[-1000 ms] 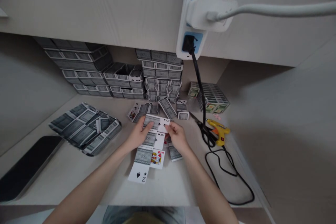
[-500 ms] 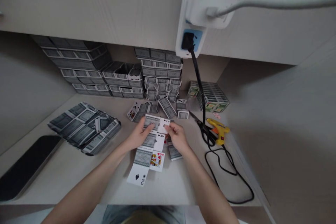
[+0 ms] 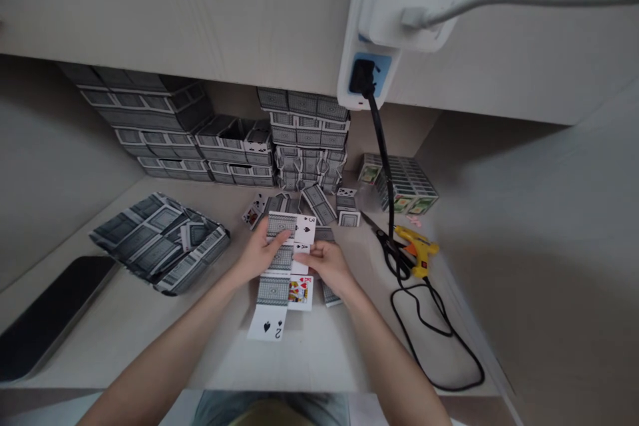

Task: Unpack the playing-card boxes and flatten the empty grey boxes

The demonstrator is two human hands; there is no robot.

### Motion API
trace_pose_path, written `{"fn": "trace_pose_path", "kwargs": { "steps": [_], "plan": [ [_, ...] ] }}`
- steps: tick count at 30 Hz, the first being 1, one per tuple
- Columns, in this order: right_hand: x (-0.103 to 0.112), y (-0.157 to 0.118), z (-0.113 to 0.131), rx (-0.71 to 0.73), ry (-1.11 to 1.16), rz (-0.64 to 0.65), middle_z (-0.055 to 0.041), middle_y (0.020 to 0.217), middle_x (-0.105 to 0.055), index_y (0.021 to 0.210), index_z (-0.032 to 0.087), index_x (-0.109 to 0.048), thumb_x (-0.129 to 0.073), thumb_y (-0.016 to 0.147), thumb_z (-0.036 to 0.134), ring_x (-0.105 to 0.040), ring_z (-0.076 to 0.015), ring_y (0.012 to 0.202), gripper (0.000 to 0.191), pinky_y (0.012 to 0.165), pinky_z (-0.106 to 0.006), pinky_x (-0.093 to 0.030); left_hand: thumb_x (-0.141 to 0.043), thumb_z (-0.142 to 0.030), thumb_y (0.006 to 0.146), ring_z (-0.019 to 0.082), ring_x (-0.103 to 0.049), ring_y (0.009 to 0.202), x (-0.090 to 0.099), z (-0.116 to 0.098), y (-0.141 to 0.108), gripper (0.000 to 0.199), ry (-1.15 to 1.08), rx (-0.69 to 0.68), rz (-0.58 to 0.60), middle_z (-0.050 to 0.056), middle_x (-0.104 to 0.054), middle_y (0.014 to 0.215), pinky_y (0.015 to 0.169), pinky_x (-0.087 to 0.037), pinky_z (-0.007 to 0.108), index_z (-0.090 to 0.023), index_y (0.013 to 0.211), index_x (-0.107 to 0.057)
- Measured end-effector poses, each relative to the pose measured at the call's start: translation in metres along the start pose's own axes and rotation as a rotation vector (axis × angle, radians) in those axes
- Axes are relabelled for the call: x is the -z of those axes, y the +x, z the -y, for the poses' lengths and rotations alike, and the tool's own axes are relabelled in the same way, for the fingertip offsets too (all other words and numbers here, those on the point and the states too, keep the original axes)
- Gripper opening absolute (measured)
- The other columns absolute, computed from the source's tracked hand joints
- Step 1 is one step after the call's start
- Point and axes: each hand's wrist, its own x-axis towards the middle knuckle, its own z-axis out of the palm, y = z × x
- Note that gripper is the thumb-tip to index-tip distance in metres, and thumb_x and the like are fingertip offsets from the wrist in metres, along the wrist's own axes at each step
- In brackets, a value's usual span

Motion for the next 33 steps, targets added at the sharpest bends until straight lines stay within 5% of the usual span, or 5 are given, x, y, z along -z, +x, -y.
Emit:
{"fn": "trace_pose_path", "kwargs": {
  "steps": [22,33],
  "plan": [
    [-0.005,-0.001,0.004,-0.052,0.223,-0.086,0.0025,0.054,-0.062,0.053,0.015,-0.052,-0.08,0.044,0.024,-0.056,-0.0098,0.047,0.03,0.049,-0.024,-0.046,-0.051,-0.04,0.076,0.016,-0.058,0.071,0.006,-0.015,-0.001,0.025,0.245,-0.023,-0.07,0.002,-0.061,0.078,0.064,-0.044,0.026,-0.018,0.087,-0.048],
    [0.001,0.001,0.004,0.081,0.004,-0.149,0.0023,0.056,-0.061,0.061,0.015,-0.054,-0.075,0.052,0.032,-0.054,-0.0098,0.047,0.028,0.045,-0.021,-0.042,-0.056,-0.038,0.073,0.016,-0.057,0.089,-0.001,-0.004,0.002,0.035,-0.13,0.038,-0.005,0.006,-0.06,0.099,0.078,-0.045,0.03,-0.016,0.099,-0.044]
  ]
}}
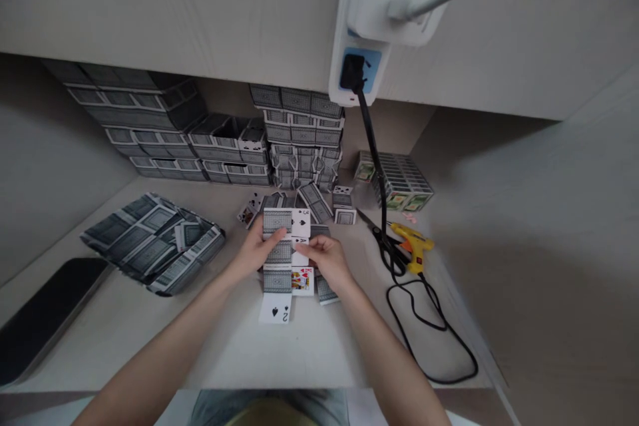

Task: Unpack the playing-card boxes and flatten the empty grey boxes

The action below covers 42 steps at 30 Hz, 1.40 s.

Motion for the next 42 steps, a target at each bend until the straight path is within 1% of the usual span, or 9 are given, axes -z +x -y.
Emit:
{"fn": "trace_pose_path", "kwargs": {
  "steps": [4,7,12,15,18,24,29,37,42],
  "plan": [
    [-0.002,-0.001,0.005,0.151,-0.043,-0.004,0.0011,0.069,-0.063,0.079,0.019,-0.056,-0.067,0.061,0.04,-0.057,-0.0126,0.058,0.029,0.049,-0.023,-0.046,-0.057,-0.037,0.073,0.016,-0.057,0.088,-0.001,-0.001,-0.002,0.036,-0.064,0.066,0.087,0.006,-0.06,0.1,0.077,-0.045,0.03,-0.017,0.1,-0.044],
    [0.0,0.001,0.004,0.185,-0.075,0.008,0.0012,0.065,-0.062,0.078,0.02,-0.054,-0.063,0.064,0.042,-0.057,-0.0136,0.057,0.028,0.047,-0.023,-0.046,-0.06,-0.035,0.07,0.016,-0.057,0.088,-0.001,-0.005,-0.005,0.041,-0.103,0.076,0.121,0.005,-0.059,0.101,0.077,-0.046,0.029,-0.018,0.103,-0.043],
    [0.004,0.005,-0.001,0.186,-0.088,0.007,0.0035,0.055,-0.057,0.076,0.019,-0.055,-0.063,0.064,0.039,-0.047,-0.0093,0.043,0.024,0.039,-0.02,-0.037,-0.055,-0.04,0.074,0.014,-0.058,0.08,-0.006,-0.009,-0.009,0.039,-0.099,0.128,0.133,0.003,-0.061,0.093,0.072,-0.047,0.028,-0.02,0.105,-0.044],
    [0.004,0.005,-0.001,0.186,-0.074,-0.002,0.0054,0.05,-0.052,0.076,0.019,-0.056,-0.064,0.064,0.036,-0.04,-0.0069,0.038,0.022,0.036,-0.019,-0.03,-0.055,-0.04,0.074,0.014,-0.057,0.081,-0.008,-0.009,-0.01,0.037,-0.067,0.097,0.114,0.003,-0.06,0.092,0.072,-0.047,0.027,-0.019,0.104,-0.046],
    [0.006,0.005,0.001,0.154,-0.043,0.005,0.0059,0.048,-0.051,0.075,0.019,-0.057,-0.065,0.062,0.035,-0.038,-0.0065,0.037,0.022,0.036,-0.02,-0.027,-0.054,-0.039,0.074,0.014,-0.057,0.081,-0.009,-0.01,-0.01,0.036,-0.05,0.077,0.112,0.003,-0.059,0.091,0.072,-0.046,0.026,-0.019,0.103,-0.046],
    [0.009,0.006,0.0,0.103,0.014,0.044,0.0051,0.048,-0.054,0.076,0.018,-0.058,-0.065,0.06,0.032,-0.037,-0.0059,0.037,0.023,0.036,-0.019,-0.025,-0.052,-0.036,0.076,0.012,-0.054,0.082,-0.009,-0.011,-0.011,0.03,-0.009,-0.001,0.098,0.0,-0.055,0.089,0.075,-0.043,0.025,-0.021,0.1,-0.043],
    [0.01,0.006,-0.001,0.064,0.023,0.053,0.0047,0.047,-0.054,0.076,0.017,-0.059,-0.066,0.059,0.032,-0.036,-0.0057,0.035,0.024,0.035,-0.019,-0.024,-0.051,-0.038,0.076,0.013,-0.055,0.081,-0.009,-0.009,-0.012,0.031,0.014,0.03,0.113,0.0,-0.056,0.086,0.075,-0.043,0.025,-0.021,0.099,-0.041],
    [0.009,0.006,-0.003,0.042,0.001,0.041,0.0053,0.044,-0.052,0.07,0.017,-0.06,-0.067,0.058,0.034,-0.036,-0.0056,0.034,0.022,0.033,-0.018,-0.023,-0.052,-0.039,0.075,0.013,-0.056,0.081,-0.011,-0.005,-0.013,0.032,0.01,0.062,0.119,0.001,-0.058,0.089,0.074,-0.045,0.025,-0.02,0.099,-0.042],
    [0.005,0.005,-0.004,0.044,-0.035,0.029,0.0057,0.047,-0.053,0.074,0.017,-0.061,-0.067,0.058,0.036,-0.036,-0.0057,0.034,0.025,0.034,-0.019,-0.025,-0.052,-0.04,0.076,0.013,-0.057,0.08,-0.013,0.0,-0.013,0.035,0.008,0.087,0.142,0.001,-0.058,0.089,0.071,-0.047,0.026,-0.021,0.102,-0.039]
  ]
}}
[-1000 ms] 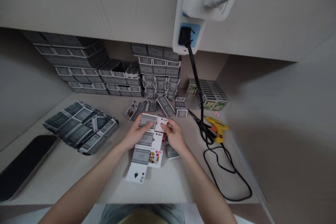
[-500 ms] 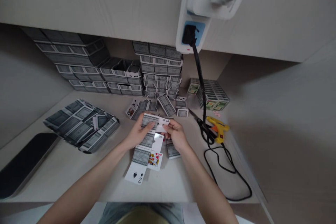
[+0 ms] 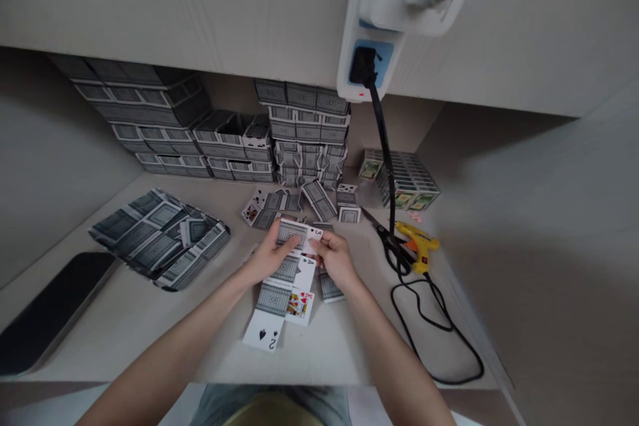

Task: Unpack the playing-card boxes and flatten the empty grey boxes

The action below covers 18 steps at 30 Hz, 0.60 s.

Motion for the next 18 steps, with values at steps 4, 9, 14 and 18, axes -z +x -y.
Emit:
{"fn": "trace_pose_path", "kwargs": {
  "steps": [4,9,14,18],
  "plan": [
    [0.002,0.0,0.002,0.063,-0.021,0.074,0.006,0.047,-0.053,0.075,0.018,-0.06,-0.066,0.063,0.038,-0.04,-0.0063,0.036,0.024,0.036,-0.019,-0.03,-0.053,-0.038,0.075,0.015,-0.056,0.086,0.004,0.0,0.004,0.033,-0.006,-0.044,-0.015,0.004,-0.059,0.092,0.077,-0.045,0.028,-0.019,0.1,-0.043],
    [0.005,0.001,0.005,0.051,-0.011,0.099,0.0015,0.054,-0.059,0.072,0.017,-0.06,-0.059,0.07,0.045,-0.051,-0.0089,0.042,0.028,0.042,-0.021,-0.041,-0.055,-0.039,0.073,0.016,-0.058,0.083,0.01,-0.001,0.009,0.033,0.023,-0.058,-0.172,0.005,-0.061,0.091,0.077,-0.045,0.03,-0.017,0.096,-0.045],
    [0.003,0.001,0.005,-0.002,0.023,0.12,-0.0026,0.067,-0.064,0.077,0.017,-0.062,-0.058,0.069,0.048,-0.06,-0.0124,0.057,0.032,0.055,-0.026,-0.05,-0.055,-0.036,0.074,0.016,-0.057,0.089,0.013,-0.002,0.011,0.03,0.058,-0.112,-0.283,0.006,-0.061,0.095,0.081,-0.043,0.03,-0.017,0.095,-0.046],
    [0.003,-0.002,0.005,-0.08,-0.06,0.18,-0.0021,0.068,-0.065,0.076,0.015,-0.063,-0.063,0.065,0.045,-0.061,-0.0121,0.059,0.032,0.056,-0.024,-0.05,-0.057,-0.036,0.072,0.016,-0.058,0.086,0.017,-0.002,0.013,0.031,0.024,-0.119,-0.384,0.005,-0.062,0.093,0.08,-0.043,0.031,-0.018,0.094,-0.048]
  ]
}}
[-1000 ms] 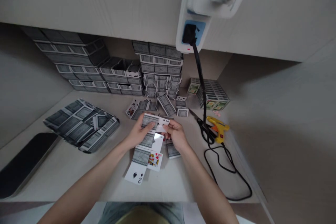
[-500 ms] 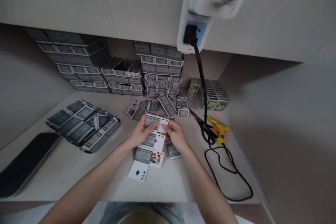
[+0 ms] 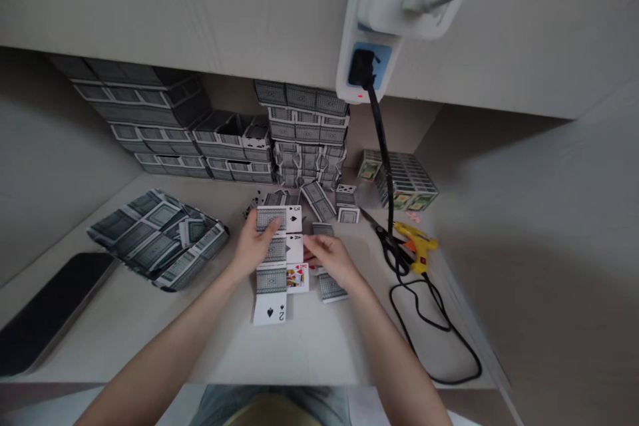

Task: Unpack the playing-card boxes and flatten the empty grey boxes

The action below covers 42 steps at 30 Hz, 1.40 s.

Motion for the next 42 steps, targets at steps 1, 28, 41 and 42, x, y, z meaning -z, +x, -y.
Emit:
{"fn": "trace_pose_path", "kwargs": {
  "steps": [1,28,41,42],
  "plan": [
    [-0.001,-0.002,0.0,-0.031,-0.04,0.051,-0.0021,0.069,-0.066,0.077,0.015,-0.063,-0.066,0.063,0.043,-0.061,-0.0125,0.059,0.032,0.055,-0.024,-0.05,-0.057,-0.037,0.072,0.016,-0.058,0.085,0.002,0.0,0.001,0.031,-0.02,0.009,-0.037,0.004,-0.062,0.093,0.079,-0.043,0.031,-0.018,0.095,-0.048],
    [-0.008,0.003,-0.01,0.038,-0.03,-0.021,0.0053,0.045,-0.057,0.072,0.018,-0.047,-0.055,0.068,0.051,-0.049,-0.0079,0.03,0.034,0.03,-0.017,-0.037,-0.05,-0.035,0.078,0.015,-0.055,0.089,-0.005,0.012,-0.011,0.034,0.131,-0.059,0.253,0.006,-0.056,0.1,0.079,-0.042,0.03,-0.02,0.103,-0.032],
    [-0.006,0.004,-0.012,0.083,-0.163,-0.053,0.0067,0.043,-0.053,0.069,0.018,-0.046,-0.05,0.072,0.05,-0.043,-0.0059,0.028,0.033,0.028,-0.016,-0.032,-0.055,-0.032,0.075,0.015,-0.056,0.09,-0.011,0.014,-0.012,0.038,0.043,-0.057,0.249,0.007,-0.058,0.101,0.081,-0.043,0.031,-0.018,0.105,-0.037],
    [-0.006,0.005,-0.011,0.097,-0.162,-0.08,0.0066,0.043,-0.054,0.069,0.018,-0.046,-0.051,0.072,0.05,-0.044,-0.0062,0.028,0.032,0.028,-0.016,-0.033,-0.058,-0.032,0.073,0.015,-0.057,0.088,-0.011,0.014,-0.01,0.041,0.014,-0.033,0.236,0.006,-0.059,0.099,0.08,-0.044,0.031,-0.018,0.105,-0.037]
  ]
}}
